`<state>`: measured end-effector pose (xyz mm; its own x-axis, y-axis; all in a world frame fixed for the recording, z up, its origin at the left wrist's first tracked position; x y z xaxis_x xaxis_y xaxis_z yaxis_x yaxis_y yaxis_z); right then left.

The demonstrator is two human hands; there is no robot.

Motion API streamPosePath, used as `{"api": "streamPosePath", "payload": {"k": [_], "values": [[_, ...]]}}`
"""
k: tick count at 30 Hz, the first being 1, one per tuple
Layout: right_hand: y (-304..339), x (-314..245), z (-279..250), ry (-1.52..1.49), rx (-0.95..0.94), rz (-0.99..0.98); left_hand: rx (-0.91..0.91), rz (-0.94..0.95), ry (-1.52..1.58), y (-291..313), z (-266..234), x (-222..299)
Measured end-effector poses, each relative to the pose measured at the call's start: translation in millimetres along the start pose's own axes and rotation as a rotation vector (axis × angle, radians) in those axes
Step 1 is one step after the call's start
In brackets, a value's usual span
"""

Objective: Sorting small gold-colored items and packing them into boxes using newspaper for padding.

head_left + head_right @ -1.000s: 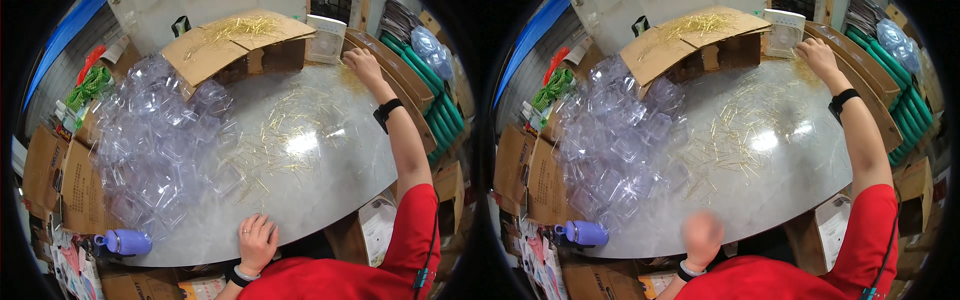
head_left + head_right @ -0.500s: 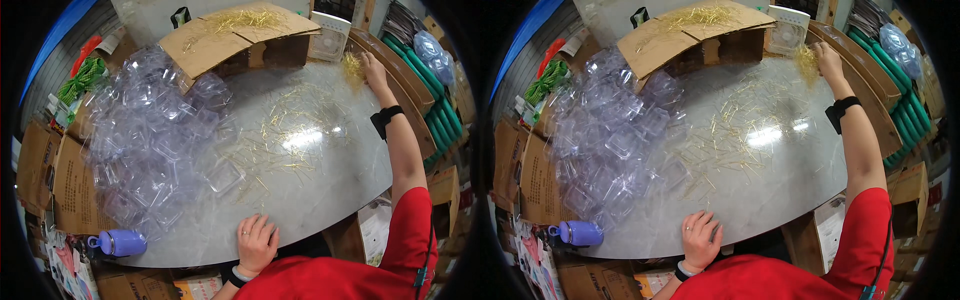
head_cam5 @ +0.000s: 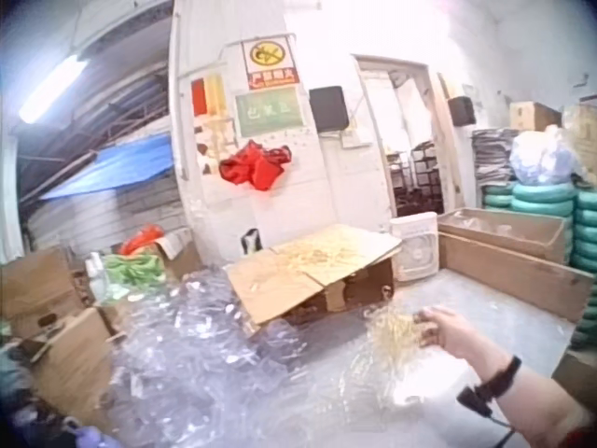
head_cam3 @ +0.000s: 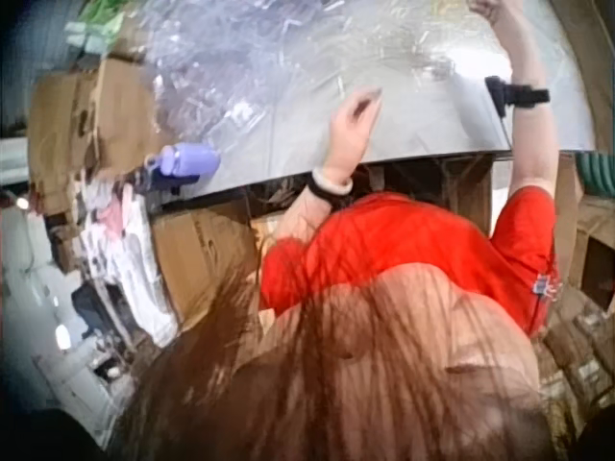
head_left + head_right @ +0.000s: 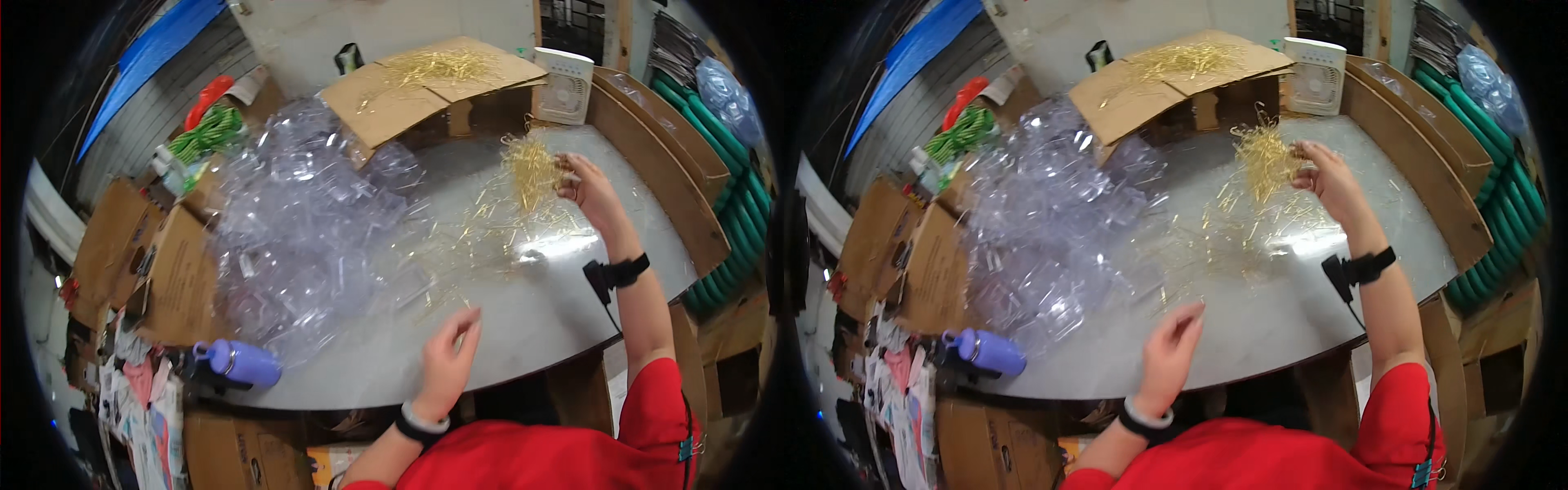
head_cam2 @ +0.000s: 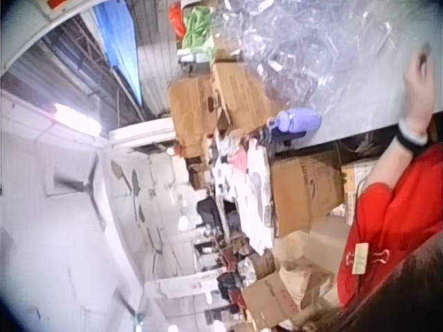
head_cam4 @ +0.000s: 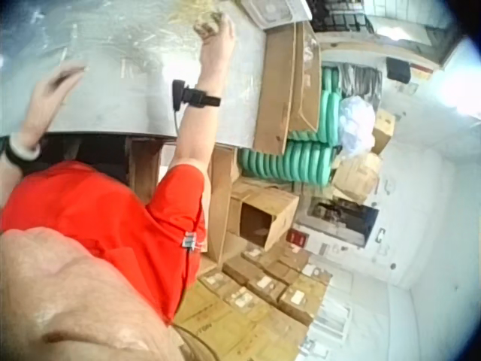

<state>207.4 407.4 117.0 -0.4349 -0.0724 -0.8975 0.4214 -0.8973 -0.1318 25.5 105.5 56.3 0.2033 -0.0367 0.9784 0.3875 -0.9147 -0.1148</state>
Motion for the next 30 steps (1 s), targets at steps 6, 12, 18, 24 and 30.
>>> {"api": "streamPosePath", "payload": {"k": [6,12,18,24,30], "values": [[90,53,77,-0.121,-0.179,0.190,0.019,-0.228,0.928,-71,34,11],[113,50,19,0.560,-0.070,-0.010,-0.006,-0.036,0.640,-95,28,18],[83,-6,57,0.871,-0.005,-0.332,-0.120,0.125,0.233,-124,38,52],[53,-43,65,0.976,0.019,-0.625,0.000,0.144,-0.280,-164,18,66],[28,-51,76,1.111,-0.005,-0.831,0.211,0.523,-0.772,-201,3,102]]}}
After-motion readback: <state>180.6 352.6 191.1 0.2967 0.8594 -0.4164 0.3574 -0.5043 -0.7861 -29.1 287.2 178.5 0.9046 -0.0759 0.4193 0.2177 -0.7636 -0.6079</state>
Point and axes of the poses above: each hand's wrist, its own y-axis away from the middle knuckle, its own z-axis out of the palm, x = y × z, the point moved 5 cm from there along -y, towards the middle knuckle, and after that the axes turned 8 degrees about -y, right-handed, at the moved point
